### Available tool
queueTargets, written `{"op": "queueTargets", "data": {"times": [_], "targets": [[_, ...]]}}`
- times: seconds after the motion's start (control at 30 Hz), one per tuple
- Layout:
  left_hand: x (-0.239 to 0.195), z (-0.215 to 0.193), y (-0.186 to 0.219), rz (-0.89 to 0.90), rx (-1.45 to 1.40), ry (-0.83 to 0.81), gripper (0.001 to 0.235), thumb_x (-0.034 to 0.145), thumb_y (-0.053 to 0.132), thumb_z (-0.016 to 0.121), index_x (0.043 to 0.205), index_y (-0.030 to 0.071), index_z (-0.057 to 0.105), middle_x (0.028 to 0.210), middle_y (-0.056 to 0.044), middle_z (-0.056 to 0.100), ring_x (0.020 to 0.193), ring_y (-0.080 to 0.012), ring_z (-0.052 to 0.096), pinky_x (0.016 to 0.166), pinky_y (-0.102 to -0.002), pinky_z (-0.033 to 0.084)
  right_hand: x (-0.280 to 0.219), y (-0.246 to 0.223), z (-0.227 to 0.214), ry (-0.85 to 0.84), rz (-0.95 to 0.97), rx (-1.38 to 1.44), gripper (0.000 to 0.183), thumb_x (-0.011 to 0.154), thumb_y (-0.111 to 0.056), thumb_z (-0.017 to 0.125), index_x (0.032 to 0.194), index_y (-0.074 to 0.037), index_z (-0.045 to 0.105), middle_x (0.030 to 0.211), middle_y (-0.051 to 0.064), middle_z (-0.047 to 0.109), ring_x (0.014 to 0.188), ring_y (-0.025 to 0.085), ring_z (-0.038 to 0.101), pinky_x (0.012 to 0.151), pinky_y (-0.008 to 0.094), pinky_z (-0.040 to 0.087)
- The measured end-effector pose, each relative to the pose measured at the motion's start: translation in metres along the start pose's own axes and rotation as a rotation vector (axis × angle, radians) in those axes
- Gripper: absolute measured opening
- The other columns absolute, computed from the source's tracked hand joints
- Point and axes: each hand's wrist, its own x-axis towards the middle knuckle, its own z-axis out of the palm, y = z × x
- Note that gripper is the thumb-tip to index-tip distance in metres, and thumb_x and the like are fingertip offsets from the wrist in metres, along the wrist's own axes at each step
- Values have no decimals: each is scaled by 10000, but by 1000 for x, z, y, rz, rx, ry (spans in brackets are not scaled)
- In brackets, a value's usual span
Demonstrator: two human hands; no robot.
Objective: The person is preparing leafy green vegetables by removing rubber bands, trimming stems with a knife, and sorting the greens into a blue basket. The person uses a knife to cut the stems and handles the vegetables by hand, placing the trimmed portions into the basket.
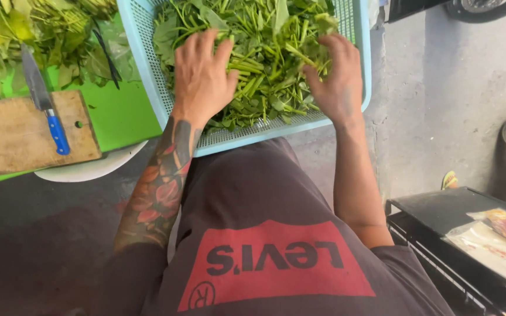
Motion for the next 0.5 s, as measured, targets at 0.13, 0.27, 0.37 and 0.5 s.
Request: {"op": "queueTargets", "data": {"times": [0.13,0.27,0.37,0.5], "targets": [[9,31,10,43,-55,-226,720,844,522,801,1415,155,560,1555,-259,356,1386,-518,355,1080,-739,362,-1,23,37,-136,-41,-364,963,734,-579,973,1411,-127,459,1416,227,486,1278,466,463,945,622,556],[11,6,3,28,-36,-130,330,921,264,701,1202,92,696,1321,-200,614,1241,-416,532,1007,-637,439,-1,31,14,-162,-5,-72,427,941,-181,791,1268,50,641,1193,211,636,1102,378,577,920,505,547],[21,-8,9,55,-62,20,321,922,270,759,1177,86,690,1308,-184,613,1202,-390,558,987,-626,455,-1,23,-4,-157,18,103,386,1001,-153,727,1287,88,629,1192,214,640,1049,351,645,877,451,561],[47,2,32,239,-256,236,282,938,79,736,1213,68,677,1224,-132,655,1124,-307,594,995,-506,492,4,19,-9,-122,-29,201,317,1027,-132,687,1248,94,662,1154,193,647,962,322,662,774,407,567]]}}
